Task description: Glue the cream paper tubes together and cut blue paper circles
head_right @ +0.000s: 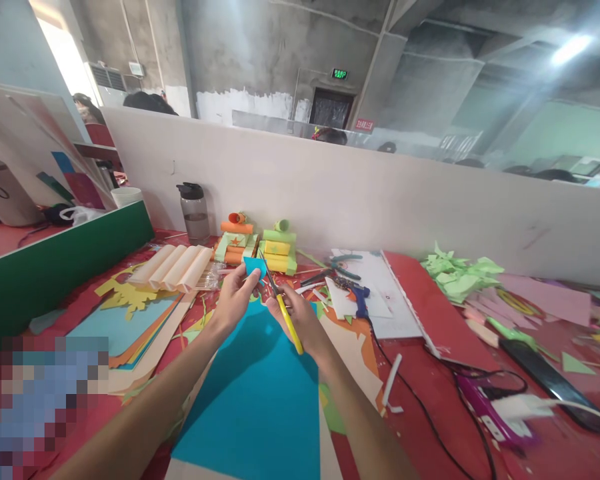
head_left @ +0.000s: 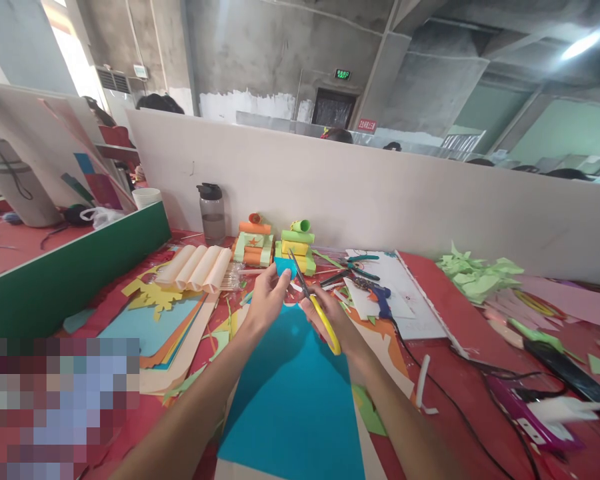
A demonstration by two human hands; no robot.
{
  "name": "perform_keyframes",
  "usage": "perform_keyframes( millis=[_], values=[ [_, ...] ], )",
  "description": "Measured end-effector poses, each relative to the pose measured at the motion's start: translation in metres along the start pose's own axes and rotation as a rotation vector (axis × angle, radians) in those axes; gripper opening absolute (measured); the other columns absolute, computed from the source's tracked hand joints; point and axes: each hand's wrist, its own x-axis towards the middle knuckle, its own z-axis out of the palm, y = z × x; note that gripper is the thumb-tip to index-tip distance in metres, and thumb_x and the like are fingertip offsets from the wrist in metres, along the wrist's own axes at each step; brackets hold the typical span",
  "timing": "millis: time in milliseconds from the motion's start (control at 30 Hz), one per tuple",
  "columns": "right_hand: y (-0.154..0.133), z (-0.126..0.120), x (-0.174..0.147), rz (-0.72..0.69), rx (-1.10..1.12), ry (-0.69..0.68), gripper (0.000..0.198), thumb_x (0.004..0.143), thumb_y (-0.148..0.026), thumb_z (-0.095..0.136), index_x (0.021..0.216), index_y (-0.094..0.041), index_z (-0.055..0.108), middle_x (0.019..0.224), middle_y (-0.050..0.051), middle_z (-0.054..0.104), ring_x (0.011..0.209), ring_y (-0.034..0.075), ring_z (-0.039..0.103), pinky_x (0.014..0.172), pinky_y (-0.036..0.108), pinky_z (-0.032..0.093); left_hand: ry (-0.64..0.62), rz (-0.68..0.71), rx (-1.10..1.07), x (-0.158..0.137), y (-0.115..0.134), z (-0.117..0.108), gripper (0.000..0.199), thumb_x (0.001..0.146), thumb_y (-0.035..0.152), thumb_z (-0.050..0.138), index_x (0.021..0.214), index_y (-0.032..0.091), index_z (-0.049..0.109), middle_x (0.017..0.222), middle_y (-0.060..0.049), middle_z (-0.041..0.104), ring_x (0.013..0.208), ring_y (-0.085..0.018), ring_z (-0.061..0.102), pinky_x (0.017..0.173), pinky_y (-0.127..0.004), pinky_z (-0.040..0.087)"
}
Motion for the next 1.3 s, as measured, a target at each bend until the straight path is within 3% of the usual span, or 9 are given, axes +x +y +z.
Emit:
perform_keyframes(
  millis=[300, 533, 1000, 1300],
  values=[
    [0.0, -0.006, 0.001, -0.014, -0.06, 0.002, 0.028, 0.095, -0.049, 0.06, 0.097, -0.022, 0.058, 0.077, 0.0, 0.058, 0.062, 0.013, 0.05, 0.054, 0.024, 0.037, -0.097, -0.004, 0.058, 0.004, -0.002, -0.009, 0.031, 0.094, 0.046, 0.056, 0.079, 0.018, 0.054, 0.066, 0.003, 0.054, 0.061, -0.012, 0.054, 0.056, -0.022, 0.04],
    [0.002, -0.005, 0.002, 0.008, -0.041, -0.023, 0.031, 0.094, -0.053, 0.059, 0.095, -0.022, 0.055, 0.065, -0.004, 0.05, 0.052, 0.012, 0.041, 0.048, 0.023, 0.033, -0.092, -0.041, 0.045, 0.005, 0.0, -0.009, 0.037, 0.091, 0.05, 0.058, 0.073, 0.02, 0.047, 0.064, 0.003, 0.053, 0.059, -0.011, 0.051, 0.055, -0.023, 0.038],
    [-0.001, -0.018, 0.0, 0.008, -0.071, -0.097, 0.035, 0.094, -0.057, 0.058, 0.091, -0.022, 0.053, 0.063, -0.005, 0.046, 0.048, 0.01, 0.037, 0.045, 0.023, 0.029, -0.22, -0.089, 0.042, 0.009, 0.005, -0.015, 0.037, 0.087, 0.053, 0.06, 0.075, 0.018, 0.055, 0.064, 0.002, 0.055, 0.061, -0.013, 0.052, 0.058, -0.025, 0.039],
    [0.004, -0.008, -0.002, 0.027, 0.075, -0.071, 0.039, 0.095, -0.062, 0.053, 0.089, -0.024, 0.049, 0.06, -0.006, 0.043, 0.042, 0.01, 0.037, 0.04, 0.023, 0.03, -0.162, -0.159, -0.116, -0.001, 0.005, -0.003, 0.035, 0.086, 0.052, 0.065, 0.084, 0.018, 0.059, 0.066, 0.002, 0.06, 0.061, -0.013, 0.055, 0.062, -0.025, 0.043]
  ],
)
